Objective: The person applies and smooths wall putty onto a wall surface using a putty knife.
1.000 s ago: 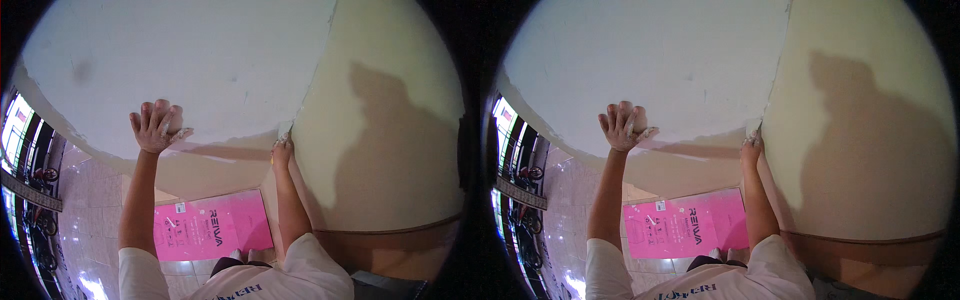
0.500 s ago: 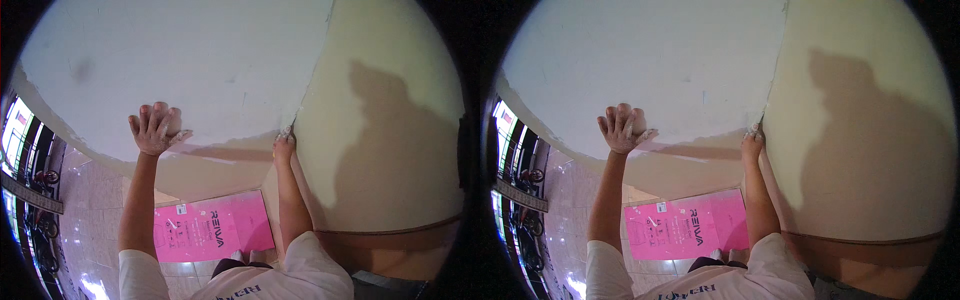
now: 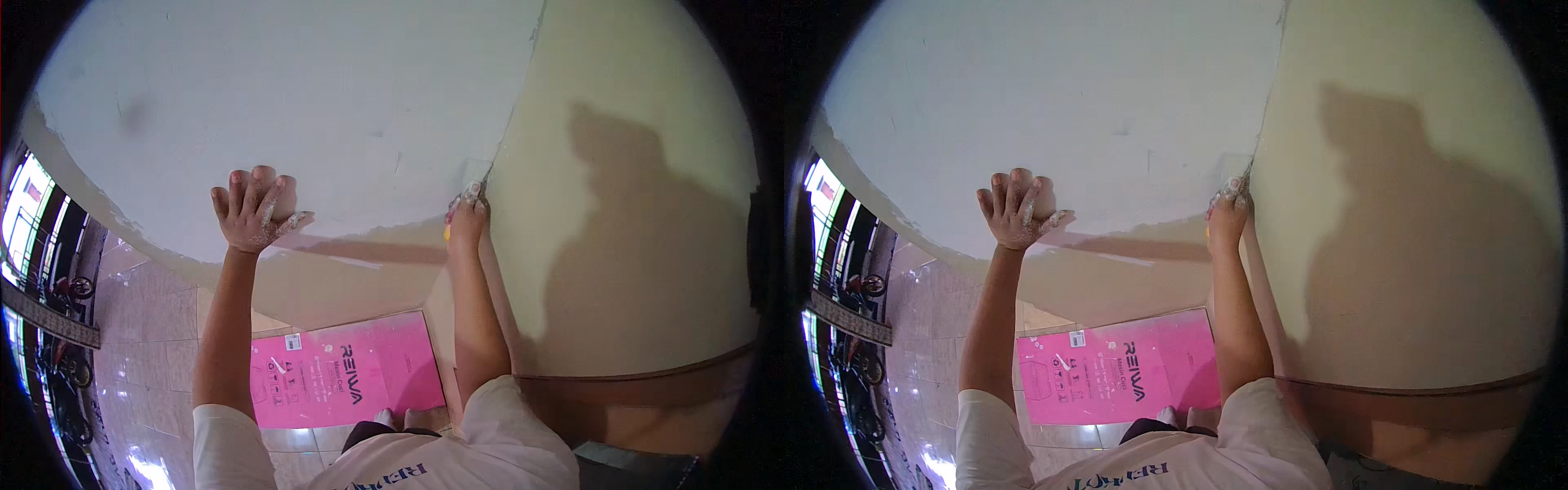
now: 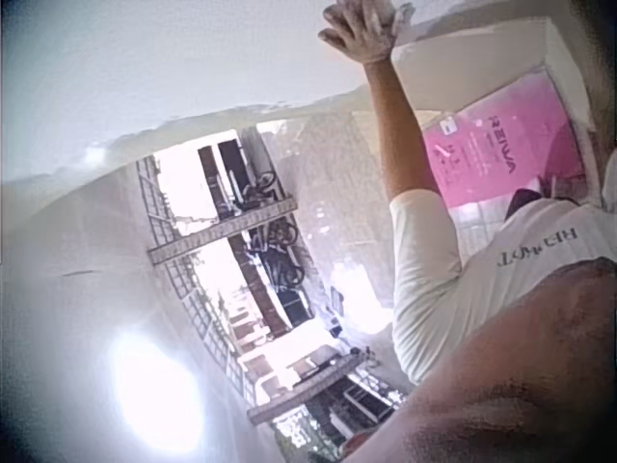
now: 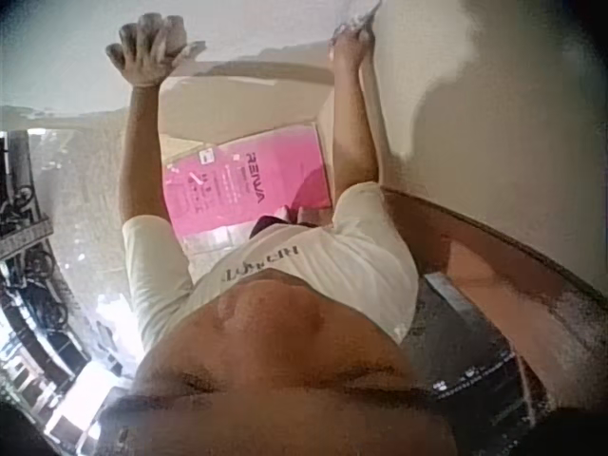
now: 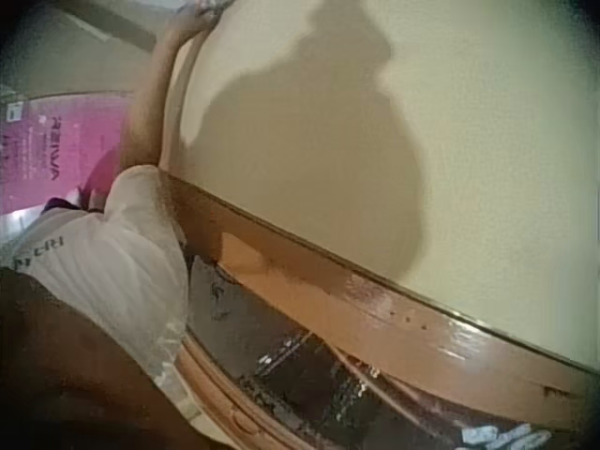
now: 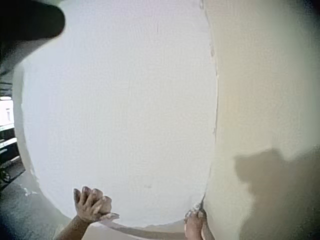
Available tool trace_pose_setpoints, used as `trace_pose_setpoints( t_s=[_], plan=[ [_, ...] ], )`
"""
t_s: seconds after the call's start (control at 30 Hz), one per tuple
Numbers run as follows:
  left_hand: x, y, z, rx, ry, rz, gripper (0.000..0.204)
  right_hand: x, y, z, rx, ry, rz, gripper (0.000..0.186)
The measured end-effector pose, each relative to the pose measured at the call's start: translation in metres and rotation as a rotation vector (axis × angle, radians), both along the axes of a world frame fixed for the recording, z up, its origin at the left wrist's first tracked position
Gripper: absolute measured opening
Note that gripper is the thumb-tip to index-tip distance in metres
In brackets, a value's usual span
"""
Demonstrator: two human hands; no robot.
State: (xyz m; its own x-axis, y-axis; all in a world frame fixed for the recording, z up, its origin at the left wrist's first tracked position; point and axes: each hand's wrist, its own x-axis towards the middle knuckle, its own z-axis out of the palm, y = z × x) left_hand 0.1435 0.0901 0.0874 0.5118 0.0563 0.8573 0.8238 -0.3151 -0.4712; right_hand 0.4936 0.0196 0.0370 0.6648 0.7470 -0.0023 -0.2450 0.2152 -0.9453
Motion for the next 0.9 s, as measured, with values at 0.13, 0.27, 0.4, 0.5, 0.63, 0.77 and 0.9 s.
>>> trace_pose_setpoints(
  t_s=[0.13,0.27,0.4,0.5,0.63,0.77,0.9],
  plan=[
    [0.009,0.004,-0.003,-0.023,-0.028,-0.020,0.079,-0.002,-0.014,-0.080,-0.206,-0.099,0.042,0.048],
    [0.007,0.006,-0.008,-0.047,-0.030,0.016,0.080,-0.011,-0.017,-0.101,-0.322,-0.304,0.026,0.053],
    [0.002,0.001,-0.005,-0.022,-0.055,0.008,0.077,-0.020,0.001,-0.049,-0.200,-0.302,0.056,0.052],
    [0.006,0.001,-0.004,-0.025,-0.068,0.000,0.074,-0.027,0.000,-0.056,-0.093,-0.342,0.057,0.049],
    [0.014,0.008,-0.008,-0.031,-0.078,-0.035,0.074,-0.025,-0.018,-0.151,-0.296,-0.497,0.137,0.051],
    [0.005,0.003,-0.008,-0.046,-0.049,0.023,0.074,-0.041,-0.011,-0.127,-0.176,-0.578,0.119,0.050],
    [0.004,0.002,-0.004,-0.020,-0.053,0.008,0.075,-0.060,-0.006,-0.052,-0.145,-0.545,0.164,0.048]
  ],
)
